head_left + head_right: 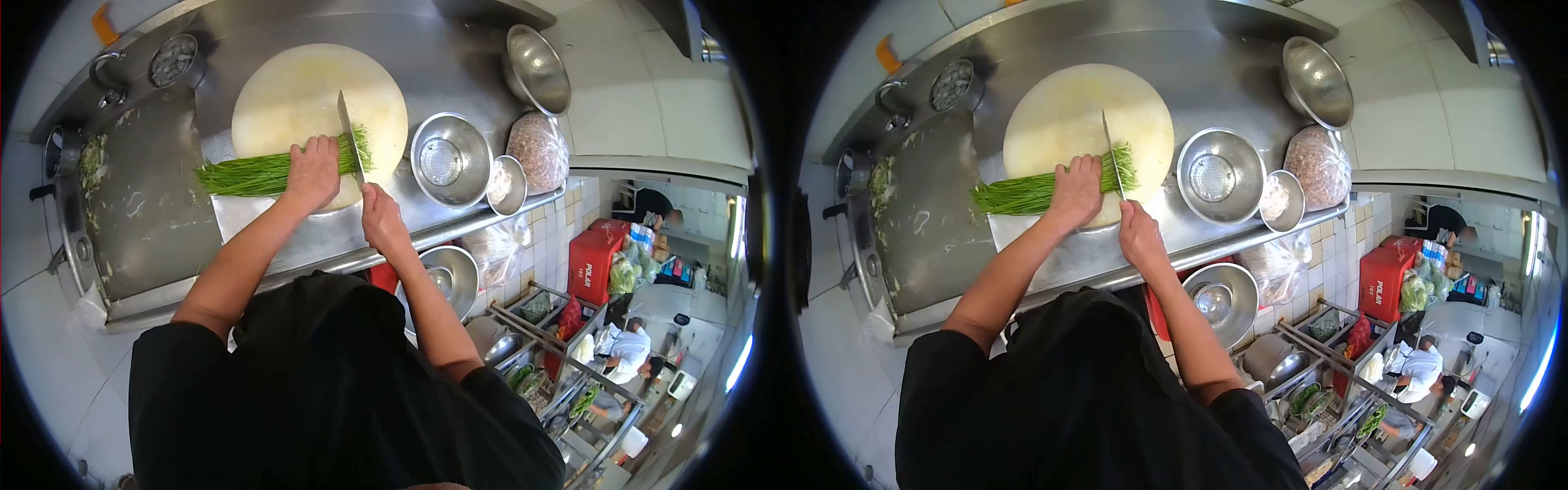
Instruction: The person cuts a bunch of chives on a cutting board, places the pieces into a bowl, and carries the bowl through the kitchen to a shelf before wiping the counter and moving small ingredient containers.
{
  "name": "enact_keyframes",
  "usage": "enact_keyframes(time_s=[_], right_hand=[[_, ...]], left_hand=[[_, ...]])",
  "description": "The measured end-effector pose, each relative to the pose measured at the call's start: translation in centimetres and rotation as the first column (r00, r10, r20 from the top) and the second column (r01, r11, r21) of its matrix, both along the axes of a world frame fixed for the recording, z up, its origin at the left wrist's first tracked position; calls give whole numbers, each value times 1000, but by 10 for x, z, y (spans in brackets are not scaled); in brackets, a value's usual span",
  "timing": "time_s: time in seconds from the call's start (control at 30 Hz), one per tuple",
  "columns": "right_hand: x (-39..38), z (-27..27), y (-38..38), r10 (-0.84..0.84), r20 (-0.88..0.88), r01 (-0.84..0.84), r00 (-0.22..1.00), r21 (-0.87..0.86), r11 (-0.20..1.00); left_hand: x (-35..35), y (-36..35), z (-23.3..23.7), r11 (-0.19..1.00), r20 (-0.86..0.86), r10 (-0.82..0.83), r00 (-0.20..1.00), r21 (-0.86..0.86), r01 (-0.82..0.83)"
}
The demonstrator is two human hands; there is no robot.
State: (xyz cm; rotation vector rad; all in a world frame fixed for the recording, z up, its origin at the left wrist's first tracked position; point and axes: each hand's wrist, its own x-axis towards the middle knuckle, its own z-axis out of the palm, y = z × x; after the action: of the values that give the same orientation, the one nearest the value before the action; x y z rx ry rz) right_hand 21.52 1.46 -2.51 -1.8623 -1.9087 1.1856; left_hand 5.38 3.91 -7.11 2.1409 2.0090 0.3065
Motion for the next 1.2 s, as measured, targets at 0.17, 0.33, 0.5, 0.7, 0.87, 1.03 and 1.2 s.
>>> enact_keyframes(time_s=[0.17, 0.33, 0.5, 0.7, 0.87, 1.03, 1.2], right_hand=[[31, -11, -32, 95, -47, -84, 994, 200, 976], [66, 17, -62, -36, -121, 15, 992, -173, 985], [81, 63, -44, -349, -307, 197, 885, -432, 880], [143, 5, -33, -536, -410, 196, 738, -630, 752], [145, -39, -34, -576, -489, 106, 655, -696, 710], [136, -44, -37, -580, -500, 58, 644, -723, 688], [129, -41, -31, -546, -493, -3, 677, -744, 668]], left_hand=[[-6, 3, 1, 997, 1, -11, 1000, -80, 11], [-36, 12, 3, 989, -74, 83, 994, -117, -92], [-39, 12, 35, 966, -95, 80, 992, -237, -100], [8, 55, 74, 964, 118, 7, 993, -266, 25], [82, 72, -9, 952, 203, 275, 940, -191, -237], [97, 25, -37, 939, 357, 227, 906, 168, -301], [105, 18, -40, 900, 472, 222, 853, 237, -365]])
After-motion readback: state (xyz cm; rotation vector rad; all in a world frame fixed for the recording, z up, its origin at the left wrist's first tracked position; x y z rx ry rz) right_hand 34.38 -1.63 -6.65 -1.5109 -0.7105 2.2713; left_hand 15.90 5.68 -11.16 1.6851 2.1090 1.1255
